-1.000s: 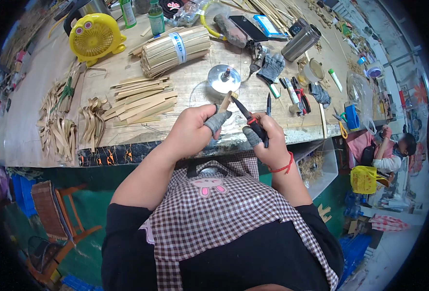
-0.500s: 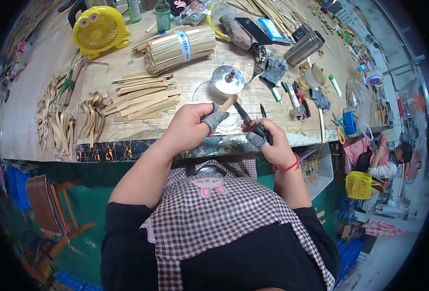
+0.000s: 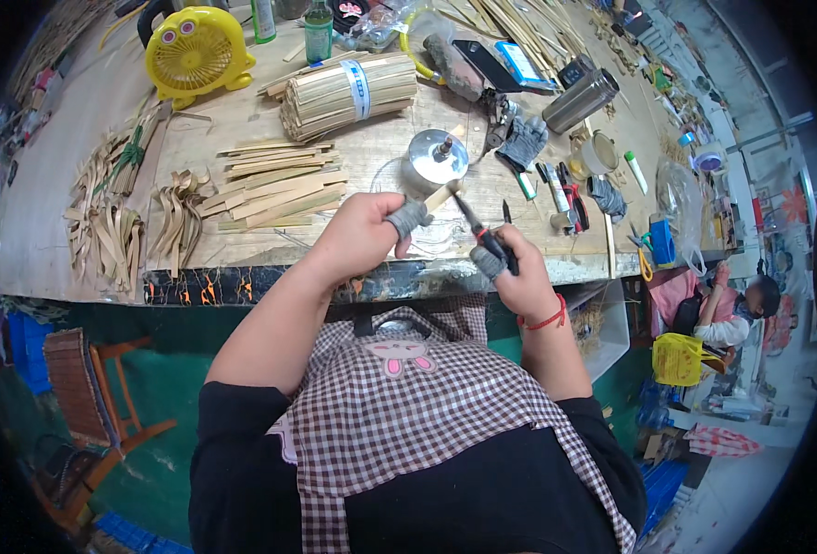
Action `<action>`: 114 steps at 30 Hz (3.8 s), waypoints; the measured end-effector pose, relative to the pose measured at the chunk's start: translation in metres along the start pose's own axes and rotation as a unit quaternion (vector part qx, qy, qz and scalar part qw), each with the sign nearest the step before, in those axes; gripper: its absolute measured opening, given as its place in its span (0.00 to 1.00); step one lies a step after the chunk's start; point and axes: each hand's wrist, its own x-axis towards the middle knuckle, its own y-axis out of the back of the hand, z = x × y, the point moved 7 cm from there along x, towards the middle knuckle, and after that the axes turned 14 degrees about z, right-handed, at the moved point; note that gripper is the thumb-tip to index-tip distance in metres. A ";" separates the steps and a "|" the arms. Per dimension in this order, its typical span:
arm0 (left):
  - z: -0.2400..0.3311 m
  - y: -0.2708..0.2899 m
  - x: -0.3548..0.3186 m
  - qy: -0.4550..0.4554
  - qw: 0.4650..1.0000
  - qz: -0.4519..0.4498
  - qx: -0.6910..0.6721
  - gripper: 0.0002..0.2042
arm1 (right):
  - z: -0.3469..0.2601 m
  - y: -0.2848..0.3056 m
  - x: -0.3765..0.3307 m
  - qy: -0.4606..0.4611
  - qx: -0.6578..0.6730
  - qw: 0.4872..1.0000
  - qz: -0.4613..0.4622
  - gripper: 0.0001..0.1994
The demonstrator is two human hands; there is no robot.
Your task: Assembling and securing a decorative bamboo tube using adhesive tape and pliers.
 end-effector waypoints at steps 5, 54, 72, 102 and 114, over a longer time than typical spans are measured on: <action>-0.031 0.026 0.014 -0.031 0.978 0.170 -0.119 0.07 | 0.050 0.012 0.023 -0.249 0.171 0.939 0.163 0.08; -0.083 0.028 0.004 -0.246 0.929 0.176 0.213 0.12 | 0.062 -0.015 0.054 -0.188 0.059 0.965 0.170 0.09; -0.083 0.028 0.004 -0.249 0.932 0.178 0.196 0.13 | 0.068 0.017 0.048 -0.229 0.108 0.945 0.207 0.08; -0.084 0.027 0.006 -0.246 0.930 0.170 0.216 0.12 | 0.049 -0.018 0.056 -0.183 0.050 0.970 0.152 0.11; -0.081 0.027 0.003 -0.253 0.928 0.171 0.212 0.11 | 0.068 0.017 0.047 -0.241 0.108 0.944 0.199 0.11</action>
